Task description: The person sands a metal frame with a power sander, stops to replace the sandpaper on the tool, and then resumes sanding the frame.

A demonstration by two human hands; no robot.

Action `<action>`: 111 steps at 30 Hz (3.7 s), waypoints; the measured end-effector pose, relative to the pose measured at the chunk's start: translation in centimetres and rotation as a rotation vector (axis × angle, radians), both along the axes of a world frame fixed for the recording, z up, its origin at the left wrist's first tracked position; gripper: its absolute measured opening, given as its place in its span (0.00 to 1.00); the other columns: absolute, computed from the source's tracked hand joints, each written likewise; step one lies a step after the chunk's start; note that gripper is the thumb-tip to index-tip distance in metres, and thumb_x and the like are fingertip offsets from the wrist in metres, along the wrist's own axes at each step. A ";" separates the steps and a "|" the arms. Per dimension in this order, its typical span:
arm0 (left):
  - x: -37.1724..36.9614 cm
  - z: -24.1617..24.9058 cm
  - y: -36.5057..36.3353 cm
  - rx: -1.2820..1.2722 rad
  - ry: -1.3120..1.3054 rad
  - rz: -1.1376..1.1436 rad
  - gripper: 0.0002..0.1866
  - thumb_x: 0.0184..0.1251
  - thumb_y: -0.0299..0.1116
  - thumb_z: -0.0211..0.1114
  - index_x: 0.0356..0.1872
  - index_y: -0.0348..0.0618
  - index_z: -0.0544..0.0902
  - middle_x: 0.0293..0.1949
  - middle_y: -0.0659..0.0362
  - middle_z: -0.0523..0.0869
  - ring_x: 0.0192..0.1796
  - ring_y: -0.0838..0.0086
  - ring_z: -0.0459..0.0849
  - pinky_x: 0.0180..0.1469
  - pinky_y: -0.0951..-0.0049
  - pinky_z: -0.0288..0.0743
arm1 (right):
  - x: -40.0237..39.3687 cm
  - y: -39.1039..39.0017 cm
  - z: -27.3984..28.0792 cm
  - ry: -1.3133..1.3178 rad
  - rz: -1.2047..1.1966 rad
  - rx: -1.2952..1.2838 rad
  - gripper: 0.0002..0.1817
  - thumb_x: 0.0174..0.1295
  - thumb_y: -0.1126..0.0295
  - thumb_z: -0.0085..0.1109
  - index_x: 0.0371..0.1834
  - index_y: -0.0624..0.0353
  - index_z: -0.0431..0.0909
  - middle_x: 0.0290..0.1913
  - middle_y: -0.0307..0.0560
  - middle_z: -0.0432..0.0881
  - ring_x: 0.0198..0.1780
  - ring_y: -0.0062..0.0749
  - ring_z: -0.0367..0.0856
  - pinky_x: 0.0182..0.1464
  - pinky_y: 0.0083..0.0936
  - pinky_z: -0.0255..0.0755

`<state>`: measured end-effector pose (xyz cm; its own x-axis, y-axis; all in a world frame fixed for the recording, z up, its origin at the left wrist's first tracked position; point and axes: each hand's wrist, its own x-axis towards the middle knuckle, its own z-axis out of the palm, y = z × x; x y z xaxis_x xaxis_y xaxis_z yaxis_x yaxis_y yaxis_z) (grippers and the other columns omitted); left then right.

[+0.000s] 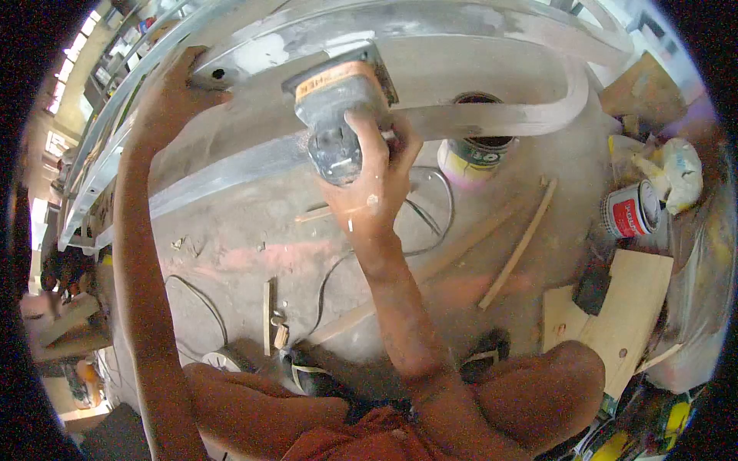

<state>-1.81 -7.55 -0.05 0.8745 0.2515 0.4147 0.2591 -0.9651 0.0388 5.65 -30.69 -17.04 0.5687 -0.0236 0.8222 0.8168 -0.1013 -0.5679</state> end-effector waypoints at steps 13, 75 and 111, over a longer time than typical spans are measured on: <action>0.1 -0.4 0.8 -0.007 -0.001 0.016 0.38 0.56 0.38 0.81 0.68 0.39 0.74 0.56 0.46 0.87 0.53 0.61 0.89 0.57 0.61 0.80 | 2.0 -1.5 -2.8 0.020 -0.062 0.030 0.47 0.41 0.75 0.86 0.67 0.58 0.68 0.61 0.56 0.65 0.61 0.49 0.71 0.63 0.42 0.70; 0.1 -1.2 2.7 -0.054 -0.012 -0.032 0.40 0.62 0.37 0.78 0.75 0.45 0.70 0.60 0.50 0.85 0.54 0.68 0.86 0.59 0.66 0.78 | 15.2 -1.7 3.4 0.006 -0.078 -1.068 0.29 0.58 0.67 0.56 0.65 0.63 0.76 0.64 0.76 0.77 0.58 0.74 0.80 0.59 0.51 0.80; 1.2 -1.3 2.8 0.001 -0.093 0.102 0.43 0.58 0.69 0.71 0.63 0.44 0.81 0.54 0.47 0.89 0.56 0.54 0.88 0.58 0.57 0.78 | 17.5 -12.7 7.5 0.469 0.449 -0.811 0.38 0.55 0.64 0.66 0.75 0.43 0.72 0.62 0.68 0.81 0.57 0.55 0.86 0.59 0.39 0.80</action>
